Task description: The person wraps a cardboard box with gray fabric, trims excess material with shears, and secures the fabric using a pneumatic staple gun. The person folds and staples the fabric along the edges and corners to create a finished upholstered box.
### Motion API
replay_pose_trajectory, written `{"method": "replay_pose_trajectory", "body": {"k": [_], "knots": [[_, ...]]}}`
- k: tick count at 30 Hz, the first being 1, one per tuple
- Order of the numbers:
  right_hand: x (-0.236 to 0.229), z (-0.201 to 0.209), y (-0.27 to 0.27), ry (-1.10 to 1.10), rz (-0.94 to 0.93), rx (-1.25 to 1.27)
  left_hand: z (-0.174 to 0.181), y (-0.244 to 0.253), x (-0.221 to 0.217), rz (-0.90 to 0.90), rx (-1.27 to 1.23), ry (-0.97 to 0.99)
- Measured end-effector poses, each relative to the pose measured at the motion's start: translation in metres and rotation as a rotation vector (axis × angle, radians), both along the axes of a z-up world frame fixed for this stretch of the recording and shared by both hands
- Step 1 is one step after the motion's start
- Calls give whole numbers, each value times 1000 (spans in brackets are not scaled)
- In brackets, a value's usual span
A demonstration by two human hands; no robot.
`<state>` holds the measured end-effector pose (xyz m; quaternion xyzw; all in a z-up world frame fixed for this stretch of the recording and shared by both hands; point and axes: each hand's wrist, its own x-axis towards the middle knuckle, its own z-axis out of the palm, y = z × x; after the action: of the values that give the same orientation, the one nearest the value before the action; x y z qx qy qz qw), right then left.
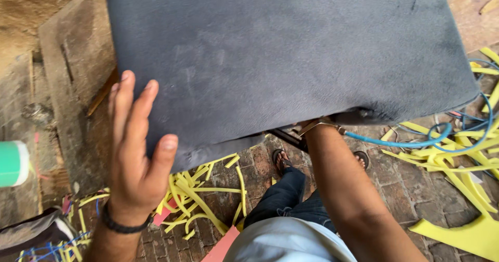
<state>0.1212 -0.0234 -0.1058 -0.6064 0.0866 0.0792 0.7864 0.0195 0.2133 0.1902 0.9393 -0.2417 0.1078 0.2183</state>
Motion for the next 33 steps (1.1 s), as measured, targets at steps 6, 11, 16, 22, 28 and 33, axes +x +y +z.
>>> {"method": "replay_pose_trajectory", "body": {"k": [6,11,16,22,28,33], "knots": [[-3,-12,1,27,-25,-5,2,0,-3,48,12,19],[8,-9,-4,19,-21,-23,-3,-4,3,40,-53,3],[11,-4,10,25,29,-19,-6,3,2,24,-43,-31],[-9,-1,8,189,476,-329,-8,0,3,49,-94,-56],[-88,0,-13,356,647,-431,-13,0,-1,90,-155,-74],[-162,6,-53,482,423,-297,-17,-2,-3,111,-238,-98]]}}
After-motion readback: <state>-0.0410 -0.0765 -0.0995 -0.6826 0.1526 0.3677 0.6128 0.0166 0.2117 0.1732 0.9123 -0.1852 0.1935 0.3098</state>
